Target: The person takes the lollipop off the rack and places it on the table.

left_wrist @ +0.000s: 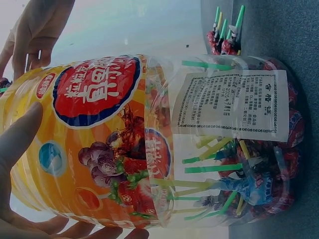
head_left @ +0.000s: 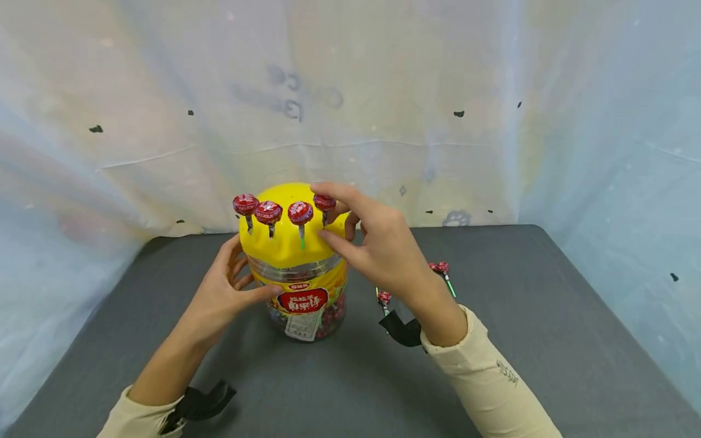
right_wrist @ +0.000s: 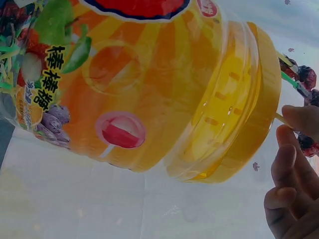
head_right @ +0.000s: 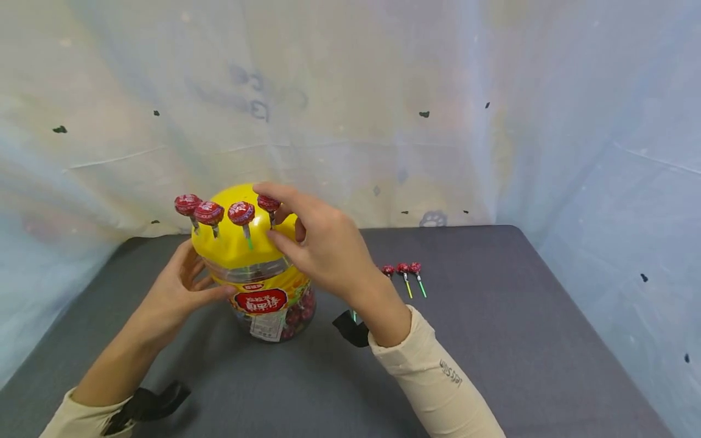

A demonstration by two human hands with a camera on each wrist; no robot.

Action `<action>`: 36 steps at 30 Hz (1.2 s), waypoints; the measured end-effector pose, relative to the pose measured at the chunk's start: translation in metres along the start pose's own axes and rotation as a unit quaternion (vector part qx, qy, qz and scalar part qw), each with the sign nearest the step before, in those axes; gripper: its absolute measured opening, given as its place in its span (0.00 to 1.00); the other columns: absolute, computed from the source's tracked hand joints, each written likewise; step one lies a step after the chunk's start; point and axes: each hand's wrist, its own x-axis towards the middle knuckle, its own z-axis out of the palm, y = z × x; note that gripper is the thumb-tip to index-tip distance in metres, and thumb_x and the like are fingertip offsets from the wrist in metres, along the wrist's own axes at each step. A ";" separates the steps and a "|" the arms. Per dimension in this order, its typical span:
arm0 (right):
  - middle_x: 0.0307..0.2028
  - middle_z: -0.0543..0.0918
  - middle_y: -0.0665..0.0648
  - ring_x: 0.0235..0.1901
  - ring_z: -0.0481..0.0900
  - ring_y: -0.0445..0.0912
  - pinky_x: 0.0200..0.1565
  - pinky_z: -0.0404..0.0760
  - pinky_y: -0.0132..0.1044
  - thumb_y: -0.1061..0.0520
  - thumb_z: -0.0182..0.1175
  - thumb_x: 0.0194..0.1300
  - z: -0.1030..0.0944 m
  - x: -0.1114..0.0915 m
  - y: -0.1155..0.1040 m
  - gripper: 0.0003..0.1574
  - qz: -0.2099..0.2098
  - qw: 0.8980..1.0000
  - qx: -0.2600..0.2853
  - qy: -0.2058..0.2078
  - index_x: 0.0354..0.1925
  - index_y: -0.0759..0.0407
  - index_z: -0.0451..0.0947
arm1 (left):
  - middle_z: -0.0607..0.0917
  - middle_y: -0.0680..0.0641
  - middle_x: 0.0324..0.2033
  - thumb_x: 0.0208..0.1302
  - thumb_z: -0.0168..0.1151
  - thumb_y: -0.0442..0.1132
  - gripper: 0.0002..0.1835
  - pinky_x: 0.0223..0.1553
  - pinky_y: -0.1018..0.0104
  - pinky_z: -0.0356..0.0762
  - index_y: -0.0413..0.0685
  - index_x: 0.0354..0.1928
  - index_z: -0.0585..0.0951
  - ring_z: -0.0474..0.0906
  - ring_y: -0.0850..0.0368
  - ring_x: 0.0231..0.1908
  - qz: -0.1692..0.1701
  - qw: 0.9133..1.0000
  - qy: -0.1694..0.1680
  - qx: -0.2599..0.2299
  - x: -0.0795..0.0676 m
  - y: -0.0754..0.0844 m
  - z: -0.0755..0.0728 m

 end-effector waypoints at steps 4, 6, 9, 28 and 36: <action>0.38 0.85 0.51 0.28 0.72 0.38 0.24 0.70 0.30 0.57 0.70 0.62 -0.002 0.001 0.000 0.34 -0.005 1.000 -0.013 0.009 0.65 0.49 0.71 | 0.52 0.47 0.77 0.59 0.73 0.37 0.53 0.72 0.32 0.49 0.59 0.78 0.47 0.46 0.41 0.77 0.005 1.000 -0.001 0.005 0.002 0.000 0.001; 0.38 0.86 0.51 0.28 0.72 0.38 0.24 0.70 0.30 0.57 0.70 0.62 -0.004 0.002 -0.001 0.34 -0.011 1.000 -0.016 0.015 0.65 0.49 0.72 | 0.52 0.46 0.77 0.59 0.73 0.37 0.54 0.72 0.32 0.49 0.59 0.78 0.47 0.46 0.40 0.77 0.007 1.000 -0.002 0.008 0.004 0.000 0.001; 0.38 0.86 0.51 0.27 0.72 0.38 0.26 0.71 0.29 0.58 0.70 0.62 -0.007 0.004 -0.002 0.33 -0.021 0.999 -0.017 0.026 0.64 0.50 0.73 | 0.51 0.46 0.77 0.59 0.73 0.38 0.54 0.72 0.32 0.50 0.60 0.78 0.47 0.46 0.40 0.76 0.009 1.000 -0.003 0.014 0.005 0.000 0.001; 0.36 0.88 0.49 0.26 0.72 0.37 0.25 0.69 0.29 0.57 0.73 0.57 -0.022 -0.029 0.011 0.35 0.003 0.998 -0.063 0.015 0.63 0.50 0.76 | 0.52 0.47 0.76 0.59 0.74 0.38 0.54 0.70 0.32 0.52 0.64 0.77 0.47 0.48 0.41 0.75 0.016 1.000 0.001 0.014 0.005 -0.001 0.000; 0.36 0.88 0.46 0.26 0.72 0.36 0.26 0.71 0.29 0.56 0.74 0.57 -0.029 -0.057 0.022 0.36 0.044 0.997 -0.062 -0.018 0.64 0.46 0.76 | 0.50 0.47 0.77 0.59 0.73 0.38 0.54 0.70 0.31 0.52 0.63 0.78 0.46 0.47 0.40 0.76 0.018 1.000 0.000 0.016 0.006 -0.002 0.001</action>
